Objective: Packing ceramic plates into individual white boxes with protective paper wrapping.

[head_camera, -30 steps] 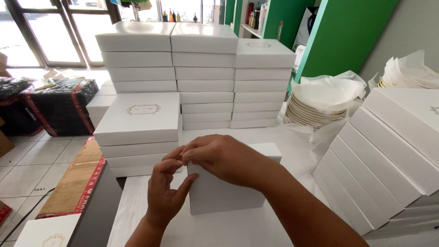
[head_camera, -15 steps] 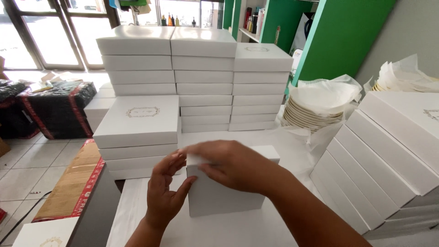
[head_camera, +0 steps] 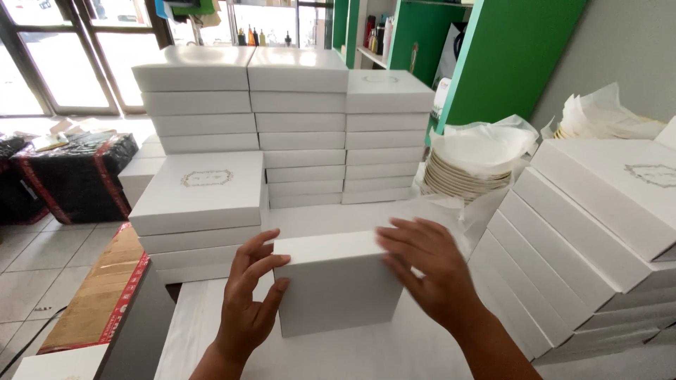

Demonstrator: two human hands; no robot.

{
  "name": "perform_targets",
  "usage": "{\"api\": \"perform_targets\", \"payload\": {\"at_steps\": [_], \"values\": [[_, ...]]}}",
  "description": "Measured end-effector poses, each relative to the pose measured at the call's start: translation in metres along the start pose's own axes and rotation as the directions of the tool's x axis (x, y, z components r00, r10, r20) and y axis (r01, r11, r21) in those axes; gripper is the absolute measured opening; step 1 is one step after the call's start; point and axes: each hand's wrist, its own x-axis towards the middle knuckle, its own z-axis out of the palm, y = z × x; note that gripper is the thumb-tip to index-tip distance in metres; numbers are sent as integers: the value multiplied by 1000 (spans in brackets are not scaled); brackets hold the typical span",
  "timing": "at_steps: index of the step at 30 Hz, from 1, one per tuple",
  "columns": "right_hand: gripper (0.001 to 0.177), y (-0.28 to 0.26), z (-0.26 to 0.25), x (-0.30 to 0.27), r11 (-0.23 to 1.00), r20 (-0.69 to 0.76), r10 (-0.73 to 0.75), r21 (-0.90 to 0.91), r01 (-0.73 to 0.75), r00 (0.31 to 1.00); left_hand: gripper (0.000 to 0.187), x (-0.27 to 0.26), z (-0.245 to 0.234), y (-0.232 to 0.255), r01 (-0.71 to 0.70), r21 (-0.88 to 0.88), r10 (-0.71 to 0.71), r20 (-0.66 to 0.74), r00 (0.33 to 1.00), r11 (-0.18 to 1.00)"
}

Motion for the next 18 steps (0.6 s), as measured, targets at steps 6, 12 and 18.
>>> {"api": "perform_targets", "payload": {"at_steps": [6,12,18], "values": [[41,-8,-4,-39,993,-48,114,-18,-115,992,29,-23,4,-15,40,-50,-40,5,999,998],[63,-51,-9,-70,769,-93,612,300,-564,785,35,-31,-1,8,110,14,-111,28,993,994],[60,-47,4,-147,-381,568,807,708,-595,159,66,-45,-30,53,270,111,-291,275,916,956]]}}
